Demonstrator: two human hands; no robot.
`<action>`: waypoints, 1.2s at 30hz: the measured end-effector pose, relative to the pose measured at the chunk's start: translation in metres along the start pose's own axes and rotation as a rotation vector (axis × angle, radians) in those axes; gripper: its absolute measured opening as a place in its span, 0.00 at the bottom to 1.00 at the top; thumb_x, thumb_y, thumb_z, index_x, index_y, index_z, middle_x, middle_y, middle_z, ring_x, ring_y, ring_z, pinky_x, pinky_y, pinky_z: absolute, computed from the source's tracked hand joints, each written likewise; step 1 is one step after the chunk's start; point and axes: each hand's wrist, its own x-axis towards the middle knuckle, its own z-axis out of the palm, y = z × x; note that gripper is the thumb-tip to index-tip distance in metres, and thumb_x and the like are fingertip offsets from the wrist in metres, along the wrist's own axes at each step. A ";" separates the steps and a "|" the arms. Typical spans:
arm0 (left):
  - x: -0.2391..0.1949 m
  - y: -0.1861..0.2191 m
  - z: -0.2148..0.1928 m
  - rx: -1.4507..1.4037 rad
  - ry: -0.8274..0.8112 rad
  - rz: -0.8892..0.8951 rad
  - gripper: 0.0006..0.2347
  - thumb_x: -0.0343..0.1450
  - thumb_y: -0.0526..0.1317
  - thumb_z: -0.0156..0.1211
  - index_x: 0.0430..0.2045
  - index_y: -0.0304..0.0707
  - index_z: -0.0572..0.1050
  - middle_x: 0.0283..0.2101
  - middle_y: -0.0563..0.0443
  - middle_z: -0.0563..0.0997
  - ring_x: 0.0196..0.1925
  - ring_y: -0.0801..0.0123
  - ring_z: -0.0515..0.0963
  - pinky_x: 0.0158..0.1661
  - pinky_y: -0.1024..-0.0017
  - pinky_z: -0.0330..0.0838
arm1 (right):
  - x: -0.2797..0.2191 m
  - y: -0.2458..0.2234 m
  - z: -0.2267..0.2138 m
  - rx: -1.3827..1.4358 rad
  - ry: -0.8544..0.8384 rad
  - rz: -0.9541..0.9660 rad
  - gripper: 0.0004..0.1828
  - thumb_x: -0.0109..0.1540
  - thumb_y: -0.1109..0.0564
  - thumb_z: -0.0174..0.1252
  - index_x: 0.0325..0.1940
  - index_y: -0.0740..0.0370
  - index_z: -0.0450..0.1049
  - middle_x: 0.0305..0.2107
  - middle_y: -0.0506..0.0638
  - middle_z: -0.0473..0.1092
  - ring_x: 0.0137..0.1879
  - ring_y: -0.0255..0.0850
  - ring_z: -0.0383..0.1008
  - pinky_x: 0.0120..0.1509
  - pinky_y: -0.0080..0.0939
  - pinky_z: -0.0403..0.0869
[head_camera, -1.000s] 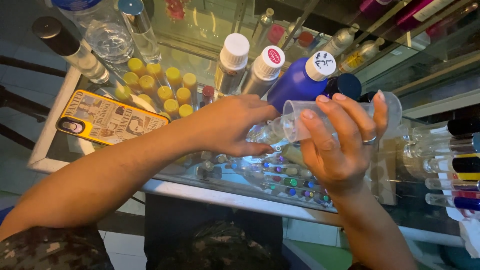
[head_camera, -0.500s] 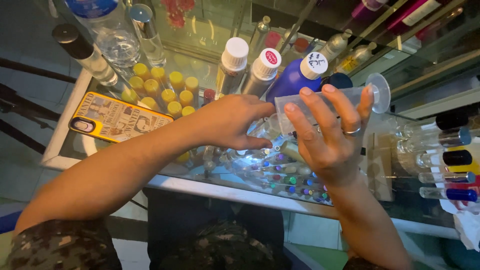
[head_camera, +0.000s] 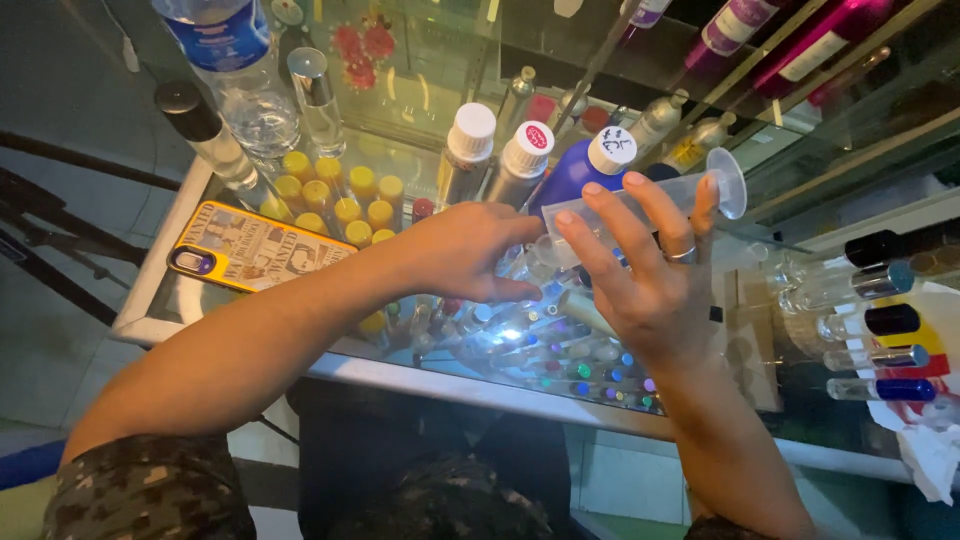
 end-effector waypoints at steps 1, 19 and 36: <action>0.000 0.000 0.000 0.003 -0.003 -0.011 0.22 0.67 0.56 0.65 0.41 0.37 0.72 0.34 0.42 0.80 0.36 0.49 0.80 0.35 0.54 0.71 | 0.002 -0.001 -0.001 0.006 -0.008 -0.006 0.30 0.64 0.79 0.75 0.63 0.55 0.78 0.58 0.57 0.75 0.68 0.57 0.67 0.80 0.72 0.47; -0.001 -0.001 -0.001 -0.003 0.023 0.058 0.19 0.68 0.53 0.68 0.39 0.39 0.72 0.32 0.46 0.80 0.34 0.55 0.80 0.34 0.58 0.71 | -0.009 0.012 0.004 0.064 0.244 -0.055 0.22 0.69 0.53 0.68 0.58 0.67 0.68 0.51 0.63 0.73 0.59 0.56 0.69 0.69 0.60 0.65; -0.002 0.010 -0.012 -0.041 -0.011 0.033 0.26 0.70 0.56 0.63 0.54 0.35 0.68 0.42 0.42 0.82 0.40 0.55 0.82 0.39 0.59 0.75 | -0.143 0.023 -0.054 0.317 0.719 0.656 0.28 0.71 0.76 0.59 0.73 0.68 0.59 0.63 0.73 0.62 0.69 0.68 0.65 0.76 0.64 0.68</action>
